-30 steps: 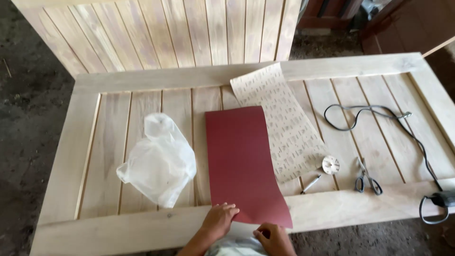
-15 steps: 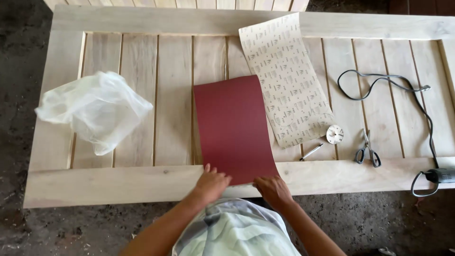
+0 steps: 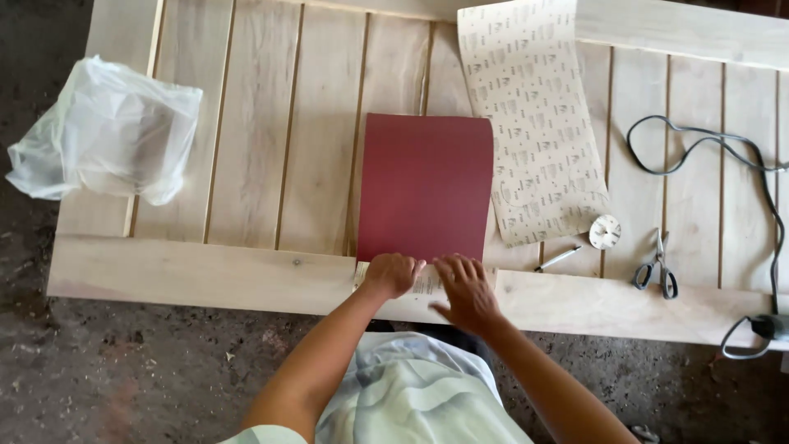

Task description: Trace and cut a circular shape on sandpaper to prepare it for a sanding tool.

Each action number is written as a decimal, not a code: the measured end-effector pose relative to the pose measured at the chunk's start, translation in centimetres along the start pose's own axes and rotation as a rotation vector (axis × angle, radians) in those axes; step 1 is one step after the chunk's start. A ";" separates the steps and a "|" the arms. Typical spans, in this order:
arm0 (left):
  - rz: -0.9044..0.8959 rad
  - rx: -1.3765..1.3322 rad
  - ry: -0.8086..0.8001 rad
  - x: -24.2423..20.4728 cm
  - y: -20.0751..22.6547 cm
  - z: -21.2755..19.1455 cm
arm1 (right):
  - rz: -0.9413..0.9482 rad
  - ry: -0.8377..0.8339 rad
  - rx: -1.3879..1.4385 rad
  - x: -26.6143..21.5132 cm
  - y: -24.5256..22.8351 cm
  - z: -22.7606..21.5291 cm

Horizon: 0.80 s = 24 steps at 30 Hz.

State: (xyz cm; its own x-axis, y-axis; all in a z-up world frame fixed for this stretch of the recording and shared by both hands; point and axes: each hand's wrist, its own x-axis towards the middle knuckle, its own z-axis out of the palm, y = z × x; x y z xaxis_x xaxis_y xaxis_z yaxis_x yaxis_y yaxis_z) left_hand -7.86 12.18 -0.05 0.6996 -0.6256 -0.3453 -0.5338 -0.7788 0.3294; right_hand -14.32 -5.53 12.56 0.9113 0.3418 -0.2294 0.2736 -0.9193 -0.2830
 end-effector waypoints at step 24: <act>-0.022 0.200 0.123 -6.9 -0.5 1.8 | -0.105 -0.281 0.131 3.3 4.0 4.4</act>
State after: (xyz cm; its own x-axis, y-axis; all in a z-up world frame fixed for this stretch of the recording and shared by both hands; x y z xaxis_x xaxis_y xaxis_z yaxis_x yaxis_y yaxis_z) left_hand -13.28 16.82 0.64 0.7578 -0.6079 -0.2371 -0.5930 -0.7932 0.1384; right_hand -11.55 -7.18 6.58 0.7546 0.4903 -0.4360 0.3027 -0.8497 -0.4317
